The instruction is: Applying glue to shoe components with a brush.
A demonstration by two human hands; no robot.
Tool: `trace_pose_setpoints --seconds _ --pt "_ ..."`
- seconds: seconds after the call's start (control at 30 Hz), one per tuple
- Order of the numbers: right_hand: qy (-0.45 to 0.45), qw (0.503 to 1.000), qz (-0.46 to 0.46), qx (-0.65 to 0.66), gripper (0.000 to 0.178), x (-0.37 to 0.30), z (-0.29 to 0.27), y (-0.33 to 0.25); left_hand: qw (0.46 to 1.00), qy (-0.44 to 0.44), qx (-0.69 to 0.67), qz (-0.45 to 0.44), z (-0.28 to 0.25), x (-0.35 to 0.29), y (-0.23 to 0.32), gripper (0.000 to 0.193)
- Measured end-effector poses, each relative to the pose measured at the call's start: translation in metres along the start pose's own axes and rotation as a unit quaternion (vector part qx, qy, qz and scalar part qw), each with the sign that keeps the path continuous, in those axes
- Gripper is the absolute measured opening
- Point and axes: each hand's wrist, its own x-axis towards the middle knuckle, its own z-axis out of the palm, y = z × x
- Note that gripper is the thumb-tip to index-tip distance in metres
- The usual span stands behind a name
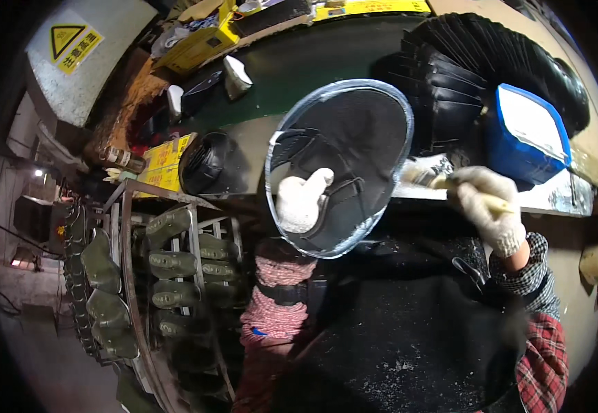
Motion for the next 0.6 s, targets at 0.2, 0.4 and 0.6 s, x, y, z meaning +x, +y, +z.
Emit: trace_pose_setpoints --seconds 0.2,0.4,0.6 --pt "-0.047 0.979 -0.163 -0.108 0.016 -0.005 -0.012 0.005 0.911 0.007 0.246 0.332 0.002 -0.016 -0.044 0.018" --pt "0.082 0.956 -0.247 -0.136 0.025 0.031 -0.024 0.005 0.985 0.014 -0.129 0.118 -0.003 -0.036 -0.039 0.032" --pt "0.029 0.952 -0.229 -0.200 0.024 0.007 -0.019 0.081 0.969 -0.064 -0.238 0.018 -0.018 0.017 -0.063 0.048"
